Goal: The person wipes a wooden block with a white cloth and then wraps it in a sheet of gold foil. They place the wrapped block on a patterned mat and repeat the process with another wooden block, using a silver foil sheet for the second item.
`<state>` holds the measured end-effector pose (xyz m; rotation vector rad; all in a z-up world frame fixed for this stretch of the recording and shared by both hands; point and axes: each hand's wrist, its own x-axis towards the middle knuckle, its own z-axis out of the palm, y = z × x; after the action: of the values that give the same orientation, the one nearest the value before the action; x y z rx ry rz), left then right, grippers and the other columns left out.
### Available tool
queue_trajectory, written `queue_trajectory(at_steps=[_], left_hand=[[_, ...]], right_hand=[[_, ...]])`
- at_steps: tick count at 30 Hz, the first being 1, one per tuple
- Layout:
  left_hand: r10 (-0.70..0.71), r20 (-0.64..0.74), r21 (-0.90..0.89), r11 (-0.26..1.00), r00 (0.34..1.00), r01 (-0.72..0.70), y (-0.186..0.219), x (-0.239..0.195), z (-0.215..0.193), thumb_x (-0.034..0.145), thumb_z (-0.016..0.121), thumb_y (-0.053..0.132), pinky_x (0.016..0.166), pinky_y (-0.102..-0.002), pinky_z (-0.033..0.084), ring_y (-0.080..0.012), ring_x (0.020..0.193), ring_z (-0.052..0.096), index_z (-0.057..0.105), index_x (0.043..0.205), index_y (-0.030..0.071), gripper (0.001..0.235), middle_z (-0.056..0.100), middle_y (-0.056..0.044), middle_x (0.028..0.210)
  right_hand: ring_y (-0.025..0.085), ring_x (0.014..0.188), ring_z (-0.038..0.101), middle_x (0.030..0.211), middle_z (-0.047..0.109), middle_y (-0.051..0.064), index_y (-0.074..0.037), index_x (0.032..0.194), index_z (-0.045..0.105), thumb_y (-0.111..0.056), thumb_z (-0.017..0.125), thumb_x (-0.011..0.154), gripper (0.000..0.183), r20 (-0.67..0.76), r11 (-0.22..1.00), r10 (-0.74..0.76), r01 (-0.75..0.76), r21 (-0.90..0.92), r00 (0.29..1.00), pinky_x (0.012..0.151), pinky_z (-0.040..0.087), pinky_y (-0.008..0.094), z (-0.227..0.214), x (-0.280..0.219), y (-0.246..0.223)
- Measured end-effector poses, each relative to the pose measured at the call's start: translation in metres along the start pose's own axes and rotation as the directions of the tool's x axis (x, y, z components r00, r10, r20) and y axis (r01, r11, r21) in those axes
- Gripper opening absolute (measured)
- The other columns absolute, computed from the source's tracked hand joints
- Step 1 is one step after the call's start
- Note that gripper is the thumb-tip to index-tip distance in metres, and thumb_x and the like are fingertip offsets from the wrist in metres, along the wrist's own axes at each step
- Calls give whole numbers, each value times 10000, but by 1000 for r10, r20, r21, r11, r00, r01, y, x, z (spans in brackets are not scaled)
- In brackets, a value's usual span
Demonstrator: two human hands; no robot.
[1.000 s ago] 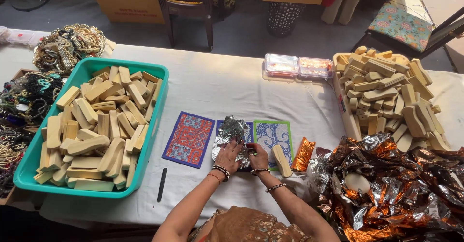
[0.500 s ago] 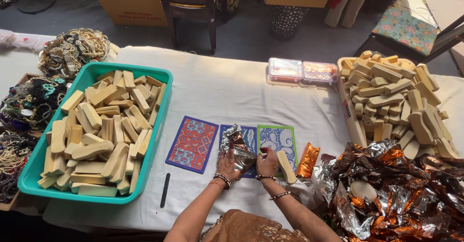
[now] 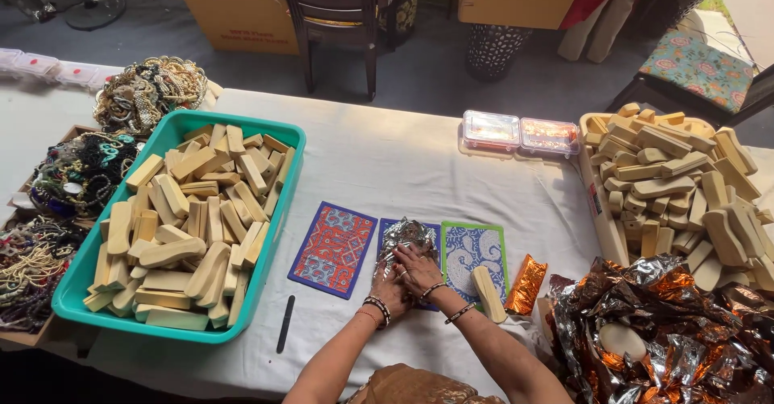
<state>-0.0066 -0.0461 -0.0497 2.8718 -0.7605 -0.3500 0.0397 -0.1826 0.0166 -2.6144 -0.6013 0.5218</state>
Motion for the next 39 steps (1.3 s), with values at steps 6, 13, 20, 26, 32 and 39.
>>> queue_trajectory(at_steps=[6,13,20,26,32,39], left_hand=[[-17,75,-95,995,997,24,10,-13,-35,936,445,679,1220,-661,-64,-390,1587,-13,427,1525,375,663,68,-78,1732],[96,-274,41,995,957,-88,1,-1,-6,853,374,838,1199,-667,-70,-379,1546,-44,236,1553,497,791,16,-64,1699],[-60,214,-67,995,975,76,19,-15,-58,881,405,816,1225,-630,-137,-355,1591,-127,153,1597,550,804,-35,-46,1733],[-64,205,-74,994,977,81,21,-13,-56,872,427,814,1215,-635,-138,-346,1586,-146,149,1583,564,803,-57,-15,1745],[-71,223,-50,995,972,84,18,-10,-48,861,417,834,1212,-650,-127,-339,1583,-155,118,1579,581,818,-78,-5,1743],[-99,260,-43,993,961,114,23,-10,-52,898,409,800,1228,-665,-111,-353,1577,-156,108,1578,588,772,-97,0,1739]], right_hand=[[282,1543,223,1682,237,12,-294,1560,392,-458,511,993,602,-237,955,151,-204,-218,960,1218,212,570,18,-7,64],[326,1565,195,1670,265,100,-261,1507,484,-529,612,983,602,95,877,435,-397,-269,896,1222,211,603,-96,-46,-10],[385,1479,526,1584,538,176,-150,1545,519,-546,672,971,714,-108,505,-648,531,680,754,1230,437,553,-259,-184,-89],[455,1519,364,1645,386,222,-184,1637,242,-622,671,885,971,-364,760,-321,467,452,874,1228,330,596,-245,-181,-79],[395,1424,412,1522,447,199,-134,1577,268,-429,747,879,897,-550,979,188,-199,39,814,1140,400,488,-130,-133,38],[367,1186,595,1336,578,197,-18,1517,357,-375,749,858,845,-387,899,382,-434,-53,839,992,515,473,-18,-155,108]])
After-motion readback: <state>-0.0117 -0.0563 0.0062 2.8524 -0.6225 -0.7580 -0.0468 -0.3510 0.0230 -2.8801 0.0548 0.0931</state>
